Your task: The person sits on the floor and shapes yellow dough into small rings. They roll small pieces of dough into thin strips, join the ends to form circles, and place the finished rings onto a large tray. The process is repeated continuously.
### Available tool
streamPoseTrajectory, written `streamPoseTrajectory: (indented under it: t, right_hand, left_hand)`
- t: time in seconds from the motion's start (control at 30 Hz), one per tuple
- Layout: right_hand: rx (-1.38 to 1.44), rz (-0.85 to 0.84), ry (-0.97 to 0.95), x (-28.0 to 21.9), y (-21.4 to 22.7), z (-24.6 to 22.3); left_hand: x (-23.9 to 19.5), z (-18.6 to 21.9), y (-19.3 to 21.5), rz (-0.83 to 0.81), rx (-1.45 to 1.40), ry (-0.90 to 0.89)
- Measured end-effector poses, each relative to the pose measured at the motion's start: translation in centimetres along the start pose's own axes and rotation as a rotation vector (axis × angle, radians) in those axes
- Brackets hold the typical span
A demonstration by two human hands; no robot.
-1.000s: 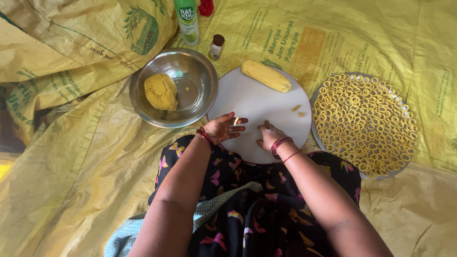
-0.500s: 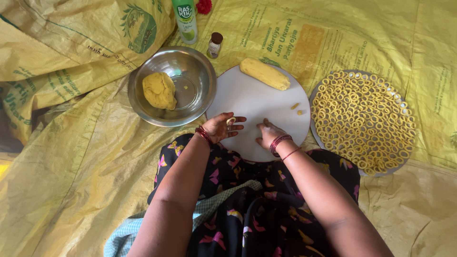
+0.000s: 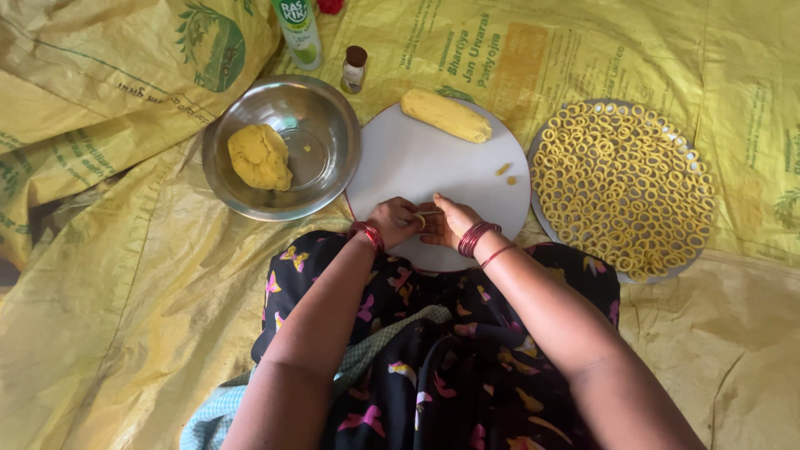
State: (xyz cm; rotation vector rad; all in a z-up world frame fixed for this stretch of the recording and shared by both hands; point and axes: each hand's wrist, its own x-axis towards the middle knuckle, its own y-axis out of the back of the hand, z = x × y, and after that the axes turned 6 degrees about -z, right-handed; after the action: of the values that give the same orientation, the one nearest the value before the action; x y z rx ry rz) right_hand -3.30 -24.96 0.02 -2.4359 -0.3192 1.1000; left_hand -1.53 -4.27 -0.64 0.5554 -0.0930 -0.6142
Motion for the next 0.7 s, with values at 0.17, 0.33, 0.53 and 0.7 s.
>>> streamPoseTrajectory:
  t: [0.17, 0.33, 0.53, 0.7]
  right_hand:
    - [0.015, -0.051, -0.027, -0.7, -0.6, -0.7]
    - [0.010, -0.064, 0.032, -1.5, -0.6, -1.6]
    - [-0.033, 0.078, 0.255, -1.6, 3.3, -3.5]
    - [0.093, 0.349, 0.447, -3.9, 11.3, -7.9]
  left_hand:
    - [-0.3, -1.1, -0.1, 0.075, -0.297, 0.069]
    - [0.7, -3.8, 0.3, 0.352, -0.523, 0.234]
    - [2.0, -6.7, 0.8, 0.480, -0.864, 0.503]
    - [2.3, -7.6, 0.7, 0.420, -0.858, 0.529]
